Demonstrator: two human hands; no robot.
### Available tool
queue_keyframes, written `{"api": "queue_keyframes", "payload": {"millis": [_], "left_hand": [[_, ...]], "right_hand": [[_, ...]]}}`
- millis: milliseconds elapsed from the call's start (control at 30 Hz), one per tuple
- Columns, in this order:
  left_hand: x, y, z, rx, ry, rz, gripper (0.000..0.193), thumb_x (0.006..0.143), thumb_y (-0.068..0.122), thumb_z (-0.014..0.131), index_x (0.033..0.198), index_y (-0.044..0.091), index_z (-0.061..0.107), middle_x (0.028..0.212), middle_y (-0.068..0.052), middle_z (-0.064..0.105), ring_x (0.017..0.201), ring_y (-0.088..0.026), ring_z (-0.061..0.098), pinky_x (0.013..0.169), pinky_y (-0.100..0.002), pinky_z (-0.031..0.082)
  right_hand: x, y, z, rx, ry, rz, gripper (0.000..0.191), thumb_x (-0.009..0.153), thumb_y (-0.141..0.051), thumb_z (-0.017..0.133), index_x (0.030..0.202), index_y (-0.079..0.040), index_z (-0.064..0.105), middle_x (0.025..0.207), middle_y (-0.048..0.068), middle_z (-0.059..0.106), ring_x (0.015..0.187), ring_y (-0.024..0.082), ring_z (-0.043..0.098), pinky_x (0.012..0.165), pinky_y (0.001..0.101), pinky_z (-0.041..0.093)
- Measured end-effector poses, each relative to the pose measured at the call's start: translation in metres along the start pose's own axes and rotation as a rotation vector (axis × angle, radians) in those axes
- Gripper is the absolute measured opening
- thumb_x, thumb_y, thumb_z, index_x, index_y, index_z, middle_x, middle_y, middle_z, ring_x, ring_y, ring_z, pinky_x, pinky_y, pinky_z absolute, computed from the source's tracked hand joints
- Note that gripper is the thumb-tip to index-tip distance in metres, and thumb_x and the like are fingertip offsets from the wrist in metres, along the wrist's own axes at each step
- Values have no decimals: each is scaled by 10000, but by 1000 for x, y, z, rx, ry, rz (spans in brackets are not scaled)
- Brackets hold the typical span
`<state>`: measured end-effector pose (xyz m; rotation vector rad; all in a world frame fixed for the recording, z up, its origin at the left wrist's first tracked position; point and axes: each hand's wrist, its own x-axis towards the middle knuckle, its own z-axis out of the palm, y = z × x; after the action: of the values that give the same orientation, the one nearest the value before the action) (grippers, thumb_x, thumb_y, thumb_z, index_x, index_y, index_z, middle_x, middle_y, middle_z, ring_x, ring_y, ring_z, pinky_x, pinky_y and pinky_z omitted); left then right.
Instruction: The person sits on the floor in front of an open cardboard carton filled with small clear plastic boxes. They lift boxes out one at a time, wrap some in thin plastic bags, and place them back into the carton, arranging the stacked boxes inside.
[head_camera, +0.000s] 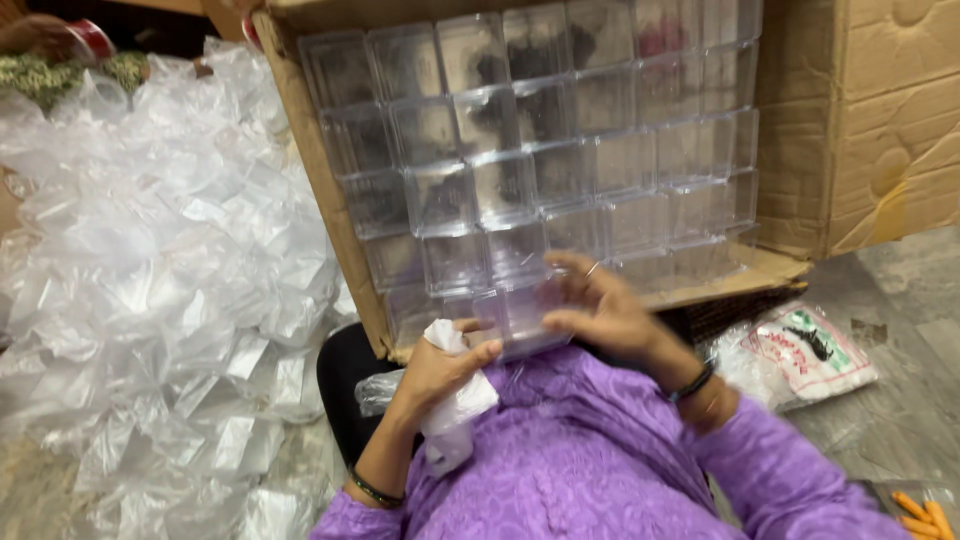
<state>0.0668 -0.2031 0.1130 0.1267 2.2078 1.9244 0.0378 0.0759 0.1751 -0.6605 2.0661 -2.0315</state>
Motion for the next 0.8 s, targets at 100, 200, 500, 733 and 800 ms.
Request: {"api": "queue_keyframes", "payload": {"millis": [100,200,500,733,800], "left_hand": [[28,6,-25,111,168,81,399,840,298,840,1118,20,776,884,-16,768,770,-72,670,676,-252,546],[55,13,-53,145,382,62,455,827,344,806,1160,37,764,898,-66,778,760,-118,669,669,-301,552],[136,11,-81,438,631,50,564,782,450,822,1121,5,750,887,-189,776,853,-270,774,757,-383,565],[141,-3,-78,356,616,-6,543,826,427,843,1154,1,763,868,-141,767,783,-158,654,733,-347,530],[137,1,-77,307,620,-1,525,845,403,844,1169,0,753,888,-108,756,787,-132,636,740,-327,518]], "right_hand": [[61,-51,-72,-724,182,-443,732,825,-162,871,1470,-81,536,1193,105,711,1113,205,704,1008,386,582],[133,-81,-128,-1068,16,-317,802,781,-231,877,1490,-130,516,1279,192,680,1189,318,649,1000,459,538],[239,-71,-139,-1170,-444,164,825,682,-189,866,1446,-234,560,1354,115,658,1261,279,623,1034,441,514],[210,7,-133,-1149,-368,-74,634,821,-78,736,1427,-114,555,1431,163,598,1319,359,556,1102,418,438],[187,13,-119,-1194,-177,-268,632,801,-62,739,1408,-63,562,1443,215,566,1324,402,532,1098,467,402]]}}
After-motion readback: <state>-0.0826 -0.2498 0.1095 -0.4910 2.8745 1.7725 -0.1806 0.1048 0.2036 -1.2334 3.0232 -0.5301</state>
